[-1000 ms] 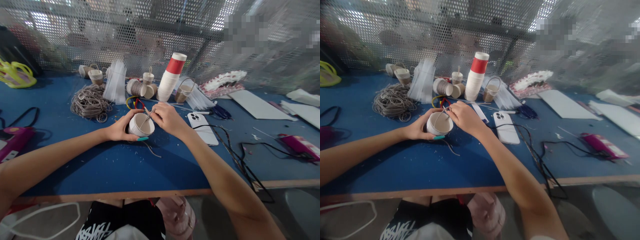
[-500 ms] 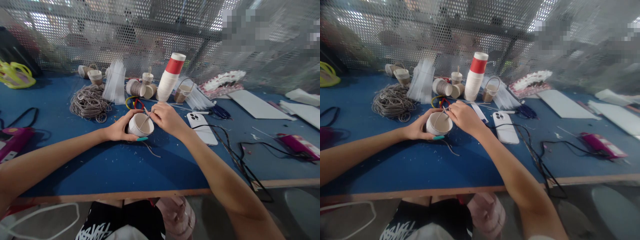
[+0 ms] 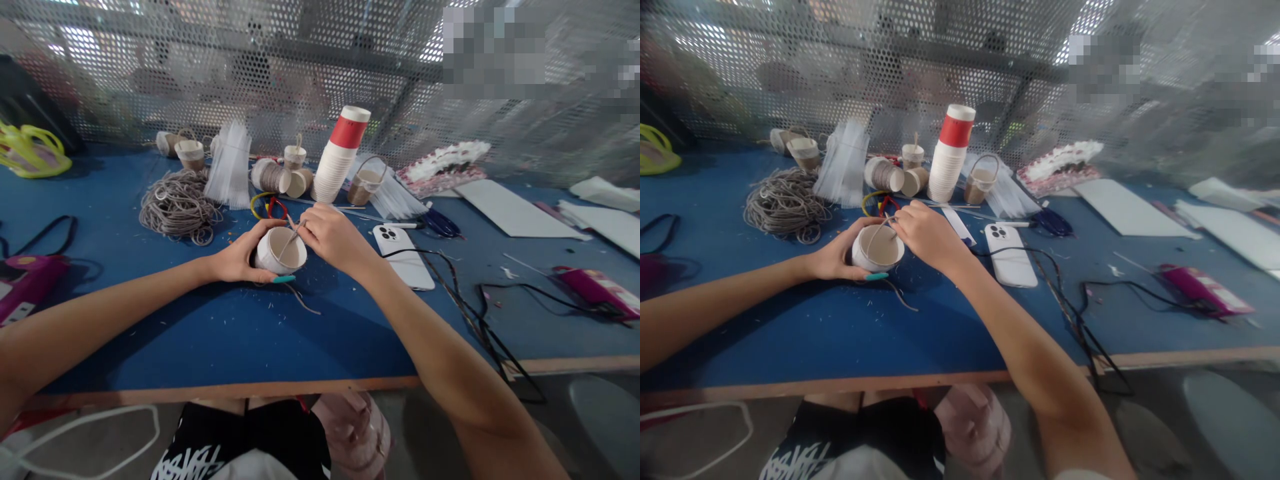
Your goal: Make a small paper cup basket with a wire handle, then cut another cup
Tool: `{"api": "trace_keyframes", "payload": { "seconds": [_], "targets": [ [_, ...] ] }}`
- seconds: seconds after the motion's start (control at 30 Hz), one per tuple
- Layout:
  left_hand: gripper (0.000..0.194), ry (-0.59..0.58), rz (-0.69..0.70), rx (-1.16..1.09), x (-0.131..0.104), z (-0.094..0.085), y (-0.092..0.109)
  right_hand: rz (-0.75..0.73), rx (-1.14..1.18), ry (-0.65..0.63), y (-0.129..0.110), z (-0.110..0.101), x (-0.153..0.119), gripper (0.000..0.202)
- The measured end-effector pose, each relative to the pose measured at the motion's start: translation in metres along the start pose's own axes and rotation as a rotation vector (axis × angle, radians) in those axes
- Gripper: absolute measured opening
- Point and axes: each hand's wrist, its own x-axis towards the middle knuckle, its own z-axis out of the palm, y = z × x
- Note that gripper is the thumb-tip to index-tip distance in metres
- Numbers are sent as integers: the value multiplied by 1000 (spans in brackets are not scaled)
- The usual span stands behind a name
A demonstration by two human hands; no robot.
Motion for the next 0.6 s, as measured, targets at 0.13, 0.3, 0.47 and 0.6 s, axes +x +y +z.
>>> {"api": "trace_keyframes", "payload": {
  "seconds": [0.13,0.3,0.47,0.6],
  "targets": [
    [87,-2,2,18,0,0,0,1,-16,12,0,1,0,38],
    [85,0,8,12,0,0,0,-28,-53,25,0,1,0,39],
    [85,-11,20,9,0,0,0,-10,-43,8,0,0,0,39],
    [85,-4,27,9,0,1,-1,10,-40,-6,-1,0,0,40]
  ]
}}
